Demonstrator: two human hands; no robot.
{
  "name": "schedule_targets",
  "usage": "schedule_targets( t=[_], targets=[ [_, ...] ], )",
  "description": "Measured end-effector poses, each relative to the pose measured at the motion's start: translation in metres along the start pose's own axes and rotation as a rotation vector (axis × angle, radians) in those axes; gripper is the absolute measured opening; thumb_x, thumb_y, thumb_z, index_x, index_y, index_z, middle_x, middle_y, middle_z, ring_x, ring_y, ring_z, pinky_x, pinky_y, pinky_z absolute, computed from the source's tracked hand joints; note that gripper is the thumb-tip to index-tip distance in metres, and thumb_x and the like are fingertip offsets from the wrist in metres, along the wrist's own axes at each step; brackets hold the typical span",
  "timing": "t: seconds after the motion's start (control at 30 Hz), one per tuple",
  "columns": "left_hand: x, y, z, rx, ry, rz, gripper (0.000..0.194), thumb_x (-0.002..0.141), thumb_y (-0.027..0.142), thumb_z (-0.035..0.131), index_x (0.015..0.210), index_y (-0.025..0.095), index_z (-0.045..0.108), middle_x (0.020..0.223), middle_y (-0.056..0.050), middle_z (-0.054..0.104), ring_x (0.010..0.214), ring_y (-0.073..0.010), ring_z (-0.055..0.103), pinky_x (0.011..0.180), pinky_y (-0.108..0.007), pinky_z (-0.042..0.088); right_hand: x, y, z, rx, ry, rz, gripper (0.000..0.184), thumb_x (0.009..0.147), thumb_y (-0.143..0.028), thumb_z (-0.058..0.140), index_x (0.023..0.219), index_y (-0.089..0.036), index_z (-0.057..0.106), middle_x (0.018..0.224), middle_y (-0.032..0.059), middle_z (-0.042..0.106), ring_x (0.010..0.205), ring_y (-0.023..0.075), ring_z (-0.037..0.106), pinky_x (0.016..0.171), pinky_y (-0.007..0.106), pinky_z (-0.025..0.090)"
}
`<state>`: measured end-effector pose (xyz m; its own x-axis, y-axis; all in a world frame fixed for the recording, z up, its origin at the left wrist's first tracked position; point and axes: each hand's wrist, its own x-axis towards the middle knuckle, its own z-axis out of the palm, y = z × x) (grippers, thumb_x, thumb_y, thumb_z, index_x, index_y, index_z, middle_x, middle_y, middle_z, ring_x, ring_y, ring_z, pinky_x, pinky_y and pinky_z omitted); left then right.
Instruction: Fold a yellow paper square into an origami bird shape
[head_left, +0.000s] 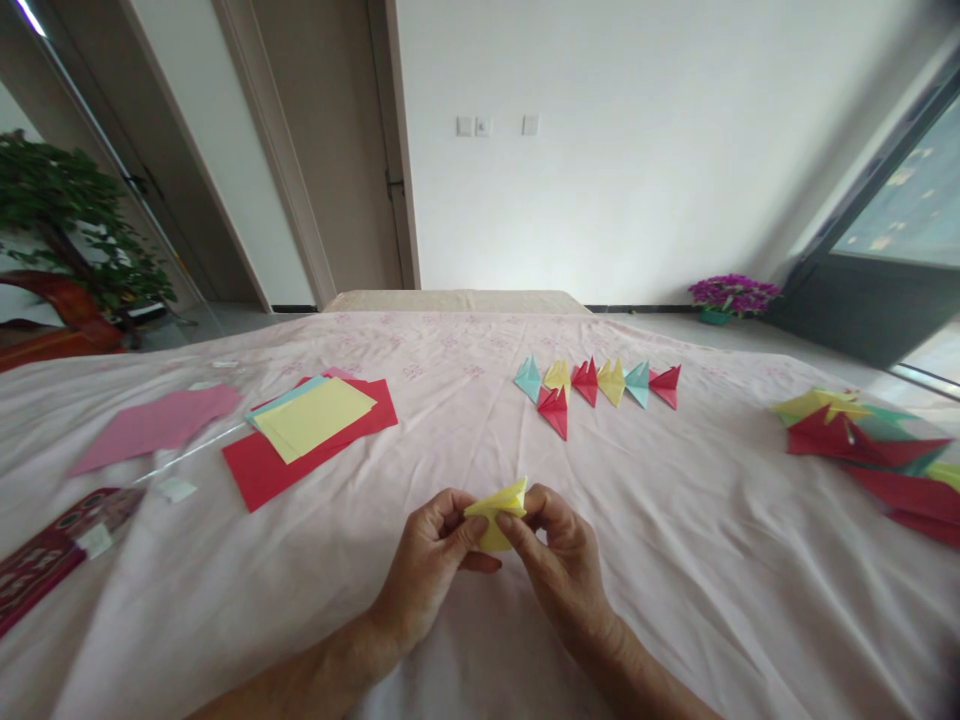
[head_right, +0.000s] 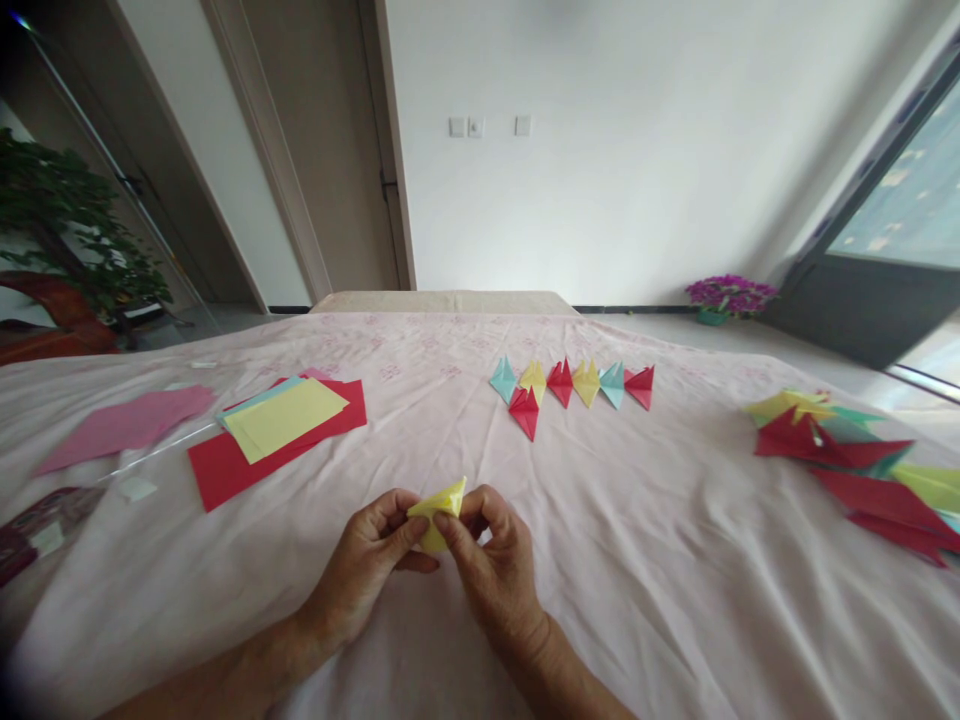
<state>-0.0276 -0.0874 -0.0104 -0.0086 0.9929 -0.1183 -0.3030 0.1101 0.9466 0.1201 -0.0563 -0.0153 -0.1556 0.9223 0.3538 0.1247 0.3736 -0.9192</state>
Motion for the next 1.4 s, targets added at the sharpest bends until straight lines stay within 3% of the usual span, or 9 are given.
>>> schedule_targets(
  t=[0.13,0.23,0.4,0.5,0.57,0.93,1.2,1.4],
  targets=[
    [0.000,0.000,0.001,-0.026,-0.026,-0.009,0.027,0.076,0.037,0.074,0.086,0.014,0.065,0.081,-0.003,0.068,0.075,-0.0155,0.066,0.069,-0.028,0.058,0.000,-0.003,0.002,0.030,-0.002,0.016,0.024,0.082,-0.033,0.066,0.065,-0.019,0.056,0.060,-0.0033,0.053,0.057,0.0112,0.045,0.055,0.023,0.039],
    [0.002,-0.001,0.000,-0.031,-0.015,0.000,0.026,0.076,0.036,0.075,0.085,0.013,0.066,0.081,-0.004,0.070,0.076,-0.0160,0.067,0.069,-0.027,0.058,0.001,-0.004,0.002,0.045,0.015,0.012,0.016,0.080,-0.032,0.067,0.076,-0.019,0.060,0.064,-0.0030,0.055,0.058,0.0116,0.048,0.055,0.023,0.041],
    [0.004,-0.003,-0.003,-0.046,0.013,0.028,0.026,0.075,0.035,0.075,0.086,0.013,0.067,0.082,-0.005,0.071,0.076,-0.0172,0.068,0.072,-0.030,0.058,-0.002,-0.005,-0.002,0.008,0.075,-0.108,0.019,0.079,-0.030,0.070,0.090,-0.022,0.057,0.075,-0.0015,0.055,0.066,0.0140,0.051,0.061,0.026,0.043],
    [0.005,-0.003,-0.005,-0.043,0.009,0.017,0.027,0.074,0.036,0.076,0.085,0.013,0.068,0.079,-0.004,0.071,0.074,-0.0172,0.067,0.067,-0.028,0.058,-0.002,-0.011,-0.007,0.017,0.040,-0.156,0.006,0.089,-0.027,0.058,0.087,-0.022,0.059,0.076,-0.0006,0.055,0.070,0.0146,0.051,0.065,0.027,0.043],
    [0.006,-0.002,-0.006,-0.038,-0.011,-0.004,0.028,0.074,0.037,0.076,0.086,0.013,0.069,0.078,-0.005,0.071,0.072,-0.0165,0.067,0.064,-0.027,0.057,-0.001,-0.014,-0.009,0.027,0.012,-0.166,0.009,0.092,-0.026,0.054,0.089,-0.023,0.061,0.079,0.0003,0.056,0.073,0.0148,0.052,0.067,0.027,0.042],
    [0.016,0.001,-0.017,-0.033,-0.138,-0.207,0.035,0.069,0.042,0.079,0.088,0.013,0.070,0.076,-0.004,0.068,0.065,-0.0120,0.062,0.054,-0.018,0.052,0.014,-0.013,-0.027,-0.013,-0.138,-0.114,0.016,0.084,-0.035,0.065,0.077,-0.021,0.059,0.078,0.0006,0.054,0.069,0.0141,0.051,0.058,0.026,0.040],
    [0.020,0.003,-0.021,-0.006,-0.162,-0.321,0.038,0.067,0.043,0.081,0.086,0.013,0.070,0.076,-0.004,0.067,0.062,-0.0109,0.062,0.051,-0.016,0.050,0.019,-0.012,-0.035,0.005,-0.270,-0.092,0.013,0.081,-0.033,0.067,0.078,-0.022,0.061,0.097,0.0039,0.057,0.087,0.0180,0.056,0.068,0.028,0.044],
    [0.020,0.004,-0.021,0.009,-0.143,-0.341,0.040,0.063,0.043,0.083,0.085,0.013,0.070,0.077,-0.004,0.069,0.064,-0.0119,0.064,0.051,-0.017,0.050,0.018,-0.014,-0.038,-0.021,-0.256,-0.140,0.010,0.081,-0.029,0.066,0.078,-0.022,0.061,0.094,0.0043,0.060,0.086,0.0183,0.057,0.068,0.028,0.045]
  ],
)
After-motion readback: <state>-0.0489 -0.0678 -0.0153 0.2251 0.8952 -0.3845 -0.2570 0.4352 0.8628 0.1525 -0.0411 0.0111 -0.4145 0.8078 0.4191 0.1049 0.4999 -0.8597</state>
